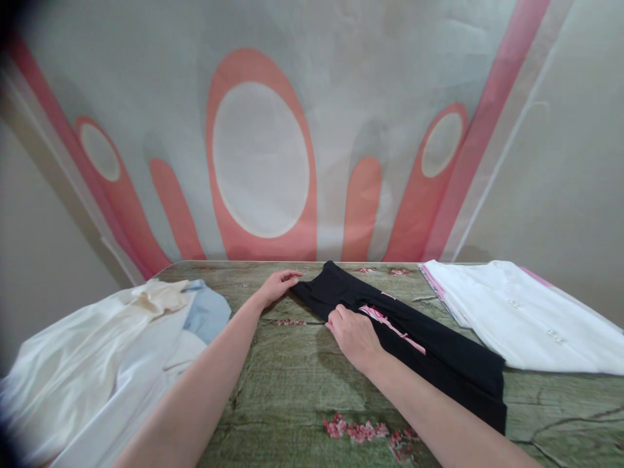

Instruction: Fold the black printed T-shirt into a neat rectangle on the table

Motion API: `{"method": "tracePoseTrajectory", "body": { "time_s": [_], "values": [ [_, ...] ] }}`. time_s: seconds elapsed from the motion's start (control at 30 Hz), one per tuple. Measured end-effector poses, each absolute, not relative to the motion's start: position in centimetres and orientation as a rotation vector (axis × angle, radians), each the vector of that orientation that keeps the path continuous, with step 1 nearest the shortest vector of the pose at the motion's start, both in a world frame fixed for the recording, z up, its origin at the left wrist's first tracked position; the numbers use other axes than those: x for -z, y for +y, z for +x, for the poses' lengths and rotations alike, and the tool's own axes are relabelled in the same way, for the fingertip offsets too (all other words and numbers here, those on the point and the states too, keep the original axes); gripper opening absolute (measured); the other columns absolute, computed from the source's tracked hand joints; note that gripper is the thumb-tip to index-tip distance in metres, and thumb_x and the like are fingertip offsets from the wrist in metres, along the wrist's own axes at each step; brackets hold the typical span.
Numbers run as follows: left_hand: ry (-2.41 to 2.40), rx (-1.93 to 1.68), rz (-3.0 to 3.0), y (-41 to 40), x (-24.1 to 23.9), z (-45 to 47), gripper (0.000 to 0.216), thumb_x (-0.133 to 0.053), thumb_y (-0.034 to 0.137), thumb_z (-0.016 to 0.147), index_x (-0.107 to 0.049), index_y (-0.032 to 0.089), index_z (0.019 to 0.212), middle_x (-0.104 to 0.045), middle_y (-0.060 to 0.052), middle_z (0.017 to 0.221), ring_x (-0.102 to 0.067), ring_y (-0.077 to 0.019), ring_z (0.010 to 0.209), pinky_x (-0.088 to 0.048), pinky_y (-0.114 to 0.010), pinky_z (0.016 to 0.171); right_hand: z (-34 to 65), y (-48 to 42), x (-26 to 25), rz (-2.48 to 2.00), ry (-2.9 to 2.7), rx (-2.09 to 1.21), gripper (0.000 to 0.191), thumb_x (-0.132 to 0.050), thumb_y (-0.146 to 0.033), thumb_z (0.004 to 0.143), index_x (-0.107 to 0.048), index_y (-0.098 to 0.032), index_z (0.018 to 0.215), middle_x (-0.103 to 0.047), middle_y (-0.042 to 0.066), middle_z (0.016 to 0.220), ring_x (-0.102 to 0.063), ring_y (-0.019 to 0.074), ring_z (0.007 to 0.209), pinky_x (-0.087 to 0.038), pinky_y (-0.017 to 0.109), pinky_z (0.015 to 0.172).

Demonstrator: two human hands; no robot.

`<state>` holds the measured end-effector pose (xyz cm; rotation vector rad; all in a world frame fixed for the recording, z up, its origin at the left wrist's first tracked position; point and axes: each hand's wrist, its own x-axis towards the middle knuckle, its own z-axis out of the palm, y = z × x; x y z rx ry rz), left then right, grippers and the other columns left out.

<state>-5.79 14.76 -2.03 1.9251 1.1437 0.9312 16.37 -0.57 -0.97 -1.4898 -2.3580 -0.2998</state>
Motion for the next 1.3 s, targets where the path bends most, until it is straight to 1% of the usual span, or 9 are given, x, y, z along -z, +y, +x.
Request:
{"method": "tracePoseTrajectory", "body": {
  "time_s": [0.1,0.3,0.47,0.57,0.67,0.87,1.1,1.2,1.3],
  "values": [
    [1.185,-0.965,1.907,14.5,2.0,-5.1,0.033,-0.057,0.033,0.074,-0.064,0.012,0.098,-0.060,-0.002,0.070,-0.052,-0.0125,0.064,-0.041,-0.023,0.063,16.4,-0.6,0.9,-1.485,-2.385,0.301,0.023,-0.038,-0.029,0.091,-0.054,-0.018,0.080,-0.055,0.004,0.080,-0.055,0.0153,0.067,-0.033,0.027,0.056],
    [1.201,-0.982,1.923,14.2,1.8,-4.9,0.032,-0.056,0.027,0.075,-0.062,0.012,0.102,-0.059,-0.001,0.069,-0.052,-0.0114,0.062,-0.040,-0.021,0.059,16.5,-0.5,1.0,-1.501,-2.317,0.137,0.020,-0.040,-0.030,0.090,-0.054,-0.019,0.080,-0.057,0.003,0.081,-0.055,0.0147,0.066,-0.035,0.026,0.056],
    [1.259,-0.850,2.137,14.4,1.7,-5.9,0.029,-0.057,0.027,0.073,-0.064,0.015,0.099,-0.062,-0.001,0.073,-0.055,-0.0128,0.066,-0.042,-0.023,0.066,17.0,-0.2,1.3,-1.435,-2.108,-0.159,0.017,-0.042,-0.031,0.088,-0.053,-0.021,0.080,-0.057,0.001,0.078,-0.055,0.0141,0.067,-0.040,0.026,0.061],
    [1.363,-0.800,2.220,14.3,1.7,-6.1,0.028,-0.060,0.030,0.072,-0.065,0.018,0.097,-0.063,0.000,0.071,-0.057,-0.0139,0.068,-0.041,-0.024,0.068,17.8,0.5,1.5,-1.425,-1.928,-0.231,0.015,-0.041,-0.028,0.087,-0.053,-0.021,0.083,-0.057,0.001,0.077,-0.054,0.0149,0.069,-0.042,0.027,0.065],
    [1.417,-0.790,2.244,14.1,1.6,-6.0,0.028,-0.062,0.032,0.070,-0.065,0.019,0.095,-0.063,0.001,0.068,-0.057,-0.0142,0.067,-0.041,-0.024,0.067,19.0,1.5,2.1,-1.433,-1.807,-0.233,0.013,-0.042,-0.023,0.083,-0.053,-0.020,0.087,-0.057,0.003,0.082,-0.055,0.0155,0.073,-0.044,0.028,0.068],
    [1.335,-0.852,2.172,14.1,1.6,-6.2,0.031,-0.060,0.031,0.072,-0.063,0.016,0.099,-0.063,0.000,0.071,-0.056,-0.0125,0.064,-0.042,-0.023,0.065,20.3,2.3,3.1,-1.464,-1.824,-0.228,0.015,-0.041,-0.016,0.079,-0.054,-0.019,0.087,-0.055,0.003,0.084,-0.055,0.0154,0.073,-0.046,0.029,0.070],
    [1.501,-0.724,2.241,13.8,0.5,-6.5,0.027,-0.069,0.023,0.061,-0.067,0.021,0.088,-0.066,0.001,0.069,-0.060,-0.0155,0.068,-0.042,-0.023,0.066,19.8,1.5,2.9,-1.565,-1.904,-0.103,0.019,-0.039,-0.014,0.080,-0.054,-0.020,0.090,-0.054,0.004,0.091,-0.056,0.0164,0.078,-0.045,0.030,0.074],
    [1.464,-0.714,2.226,13.9,0.0,-6.7,0.029,-0.066,0.021,0.062,-0.067,0.018,0.092,-0.068,-0.001,0.073,-0.061,-0.0161,0.070,-0.042,-0.023,0.067,19.7,1.5,2.8,-1.572,-1.956,-0.003,0.020,-0.041,-0.012,0.080,-0.056,-0.019,0.092,-0.054,0.005,0.093,-0.056,0.0177,0.081,-0.044,0.031,0.076],
    [1.617,-0.704,2.179,14.0,-0.6,-7.1,0.027,-0.063,0.027,0.067,-0.068,0.017,0.091,-0.069,-0.004,0.078,-0.061,-0.0164,0.071,-0.042,-0.023,0.065,19.2,1.2,2.5,-1.501,-2.029,0.090,0.022,-0.041,-0.010,0.081,-0.057,-0.018,0.095,-0.054,0.006,0.095,-0.055,0.0187,0.083,-0.044,0.033,0.077]
  ]
}}
